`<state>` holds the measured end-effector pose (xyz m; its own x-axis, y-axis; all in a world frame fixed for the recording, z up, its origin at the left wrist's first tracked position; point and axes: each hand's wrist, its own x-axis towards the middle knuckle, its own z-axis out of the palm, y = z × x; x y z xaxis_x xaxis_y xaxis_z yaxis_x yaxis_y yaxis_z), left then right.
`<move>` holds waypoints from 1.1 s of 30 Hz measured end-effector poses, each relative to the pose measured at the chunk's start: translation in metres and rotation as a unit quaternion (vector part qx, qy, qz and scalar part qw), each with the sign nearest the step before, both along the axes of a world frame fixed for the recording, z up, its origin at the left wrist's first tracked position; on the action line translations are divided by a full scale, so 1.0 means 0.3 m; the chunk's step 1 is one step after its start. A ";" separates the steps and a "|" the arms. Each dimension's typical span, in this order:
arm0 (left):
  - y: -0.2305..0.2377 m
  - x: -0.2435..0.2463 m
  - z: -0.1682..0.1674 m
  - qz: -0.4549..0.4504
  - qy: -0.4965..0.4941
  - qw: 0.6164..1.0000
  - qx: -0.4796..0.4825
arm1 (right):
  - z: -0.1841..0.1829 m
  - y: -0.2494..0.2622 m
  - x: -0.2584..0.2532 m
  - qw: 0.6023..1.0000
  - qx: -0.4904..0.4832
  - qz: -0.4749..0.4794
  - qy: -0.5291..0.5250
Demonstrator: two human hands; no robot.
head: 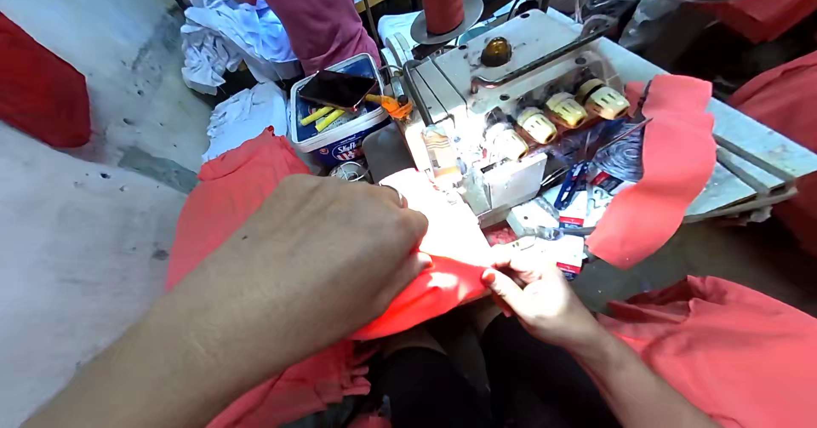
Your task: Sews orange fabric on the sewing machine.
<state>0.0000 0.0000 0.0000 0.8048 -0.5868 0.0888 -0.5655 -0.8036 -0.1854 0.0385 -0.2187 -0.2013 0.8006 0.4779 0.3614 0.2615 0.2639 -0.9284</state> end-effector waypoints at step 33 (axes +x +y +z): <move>0.044 0.198 -0.159 0.189 0.138 0.964 -0.125 | 0.050 0.110 0.144 0.996 -0.047 -0.013 0.072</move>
<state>0.0595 0.0132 -0.0478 0.9700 -0.2357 -0.0588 -0.2243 -0.9620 0.1560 0.0815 -0.1857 -0.1863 0.8534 0.4831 0.1959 0.1286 0.1690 -0.9772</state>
